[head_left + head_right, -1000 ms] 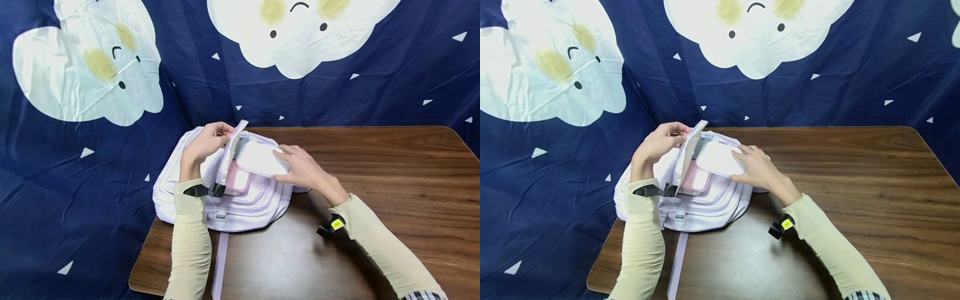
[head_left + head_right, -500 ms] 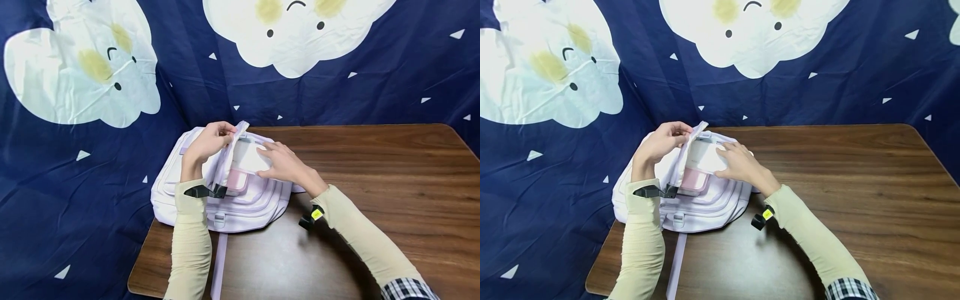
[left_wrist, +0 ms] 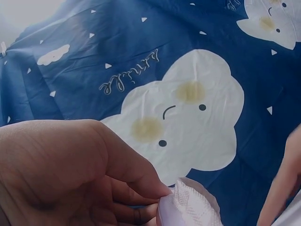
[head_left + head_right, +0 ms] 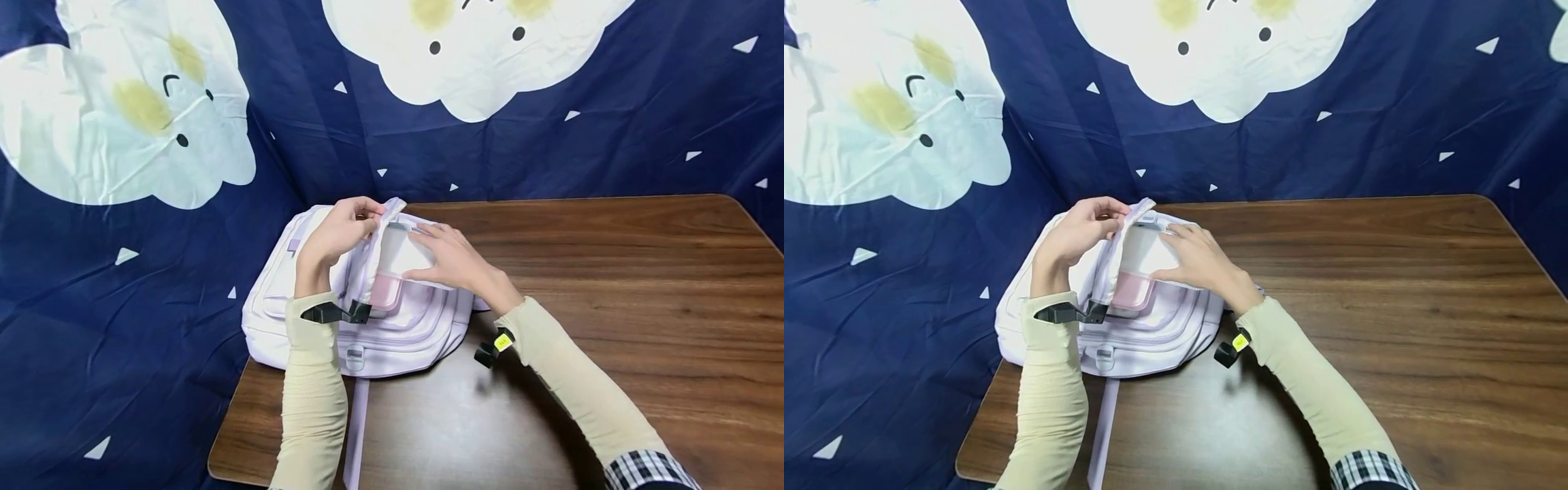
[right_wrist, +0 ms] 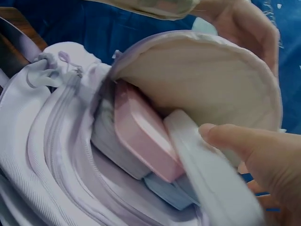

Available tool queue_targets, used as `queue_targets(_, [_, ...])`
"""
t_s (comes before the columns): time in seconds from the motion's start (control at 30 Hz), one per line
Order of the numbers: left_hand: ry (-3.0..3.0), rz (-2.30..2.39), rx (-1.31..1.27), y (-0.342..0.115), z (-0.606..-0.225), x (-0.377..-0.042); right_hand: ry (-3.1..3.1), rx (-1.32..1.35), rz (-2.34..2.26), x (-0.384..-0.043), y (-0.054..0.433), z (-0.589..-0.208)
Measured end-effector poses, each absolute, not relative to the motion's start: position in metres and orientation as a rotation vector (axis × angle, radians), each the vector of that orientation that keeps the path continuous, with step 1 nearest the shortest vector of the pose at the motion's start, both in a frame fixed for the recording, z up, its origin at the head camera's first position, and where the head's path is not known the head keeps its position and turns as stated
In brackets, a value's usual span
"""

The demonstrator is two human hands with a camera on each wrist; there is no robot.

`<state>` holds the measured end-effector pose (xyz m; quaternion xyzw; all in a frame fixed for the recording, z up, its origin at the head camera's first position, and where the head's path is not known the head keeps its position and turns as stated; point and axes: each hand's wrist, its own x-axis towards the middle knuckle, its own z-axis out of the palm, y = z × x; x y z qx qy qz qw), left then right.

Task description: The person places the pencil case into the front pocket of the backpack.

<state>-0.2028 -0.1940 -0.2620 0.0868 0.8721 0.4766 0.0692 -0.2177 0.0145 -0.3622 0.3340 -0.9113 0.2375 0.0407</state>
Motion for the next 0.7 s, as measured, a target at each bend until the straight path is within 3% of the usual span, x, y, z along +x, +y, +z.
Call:
queue_targets(0.37, [2.620,1.462,0.252,-0.195,-0.262,-0.202,-2.938,0.777,1.048,-0.193,0.065,-0.370])
queue_targets(0.7, [2.629,1.465,0.261,-0.195,-0.264,-0.202,-2.765,0.727,1.202,-0.187,0.073,-0.391])
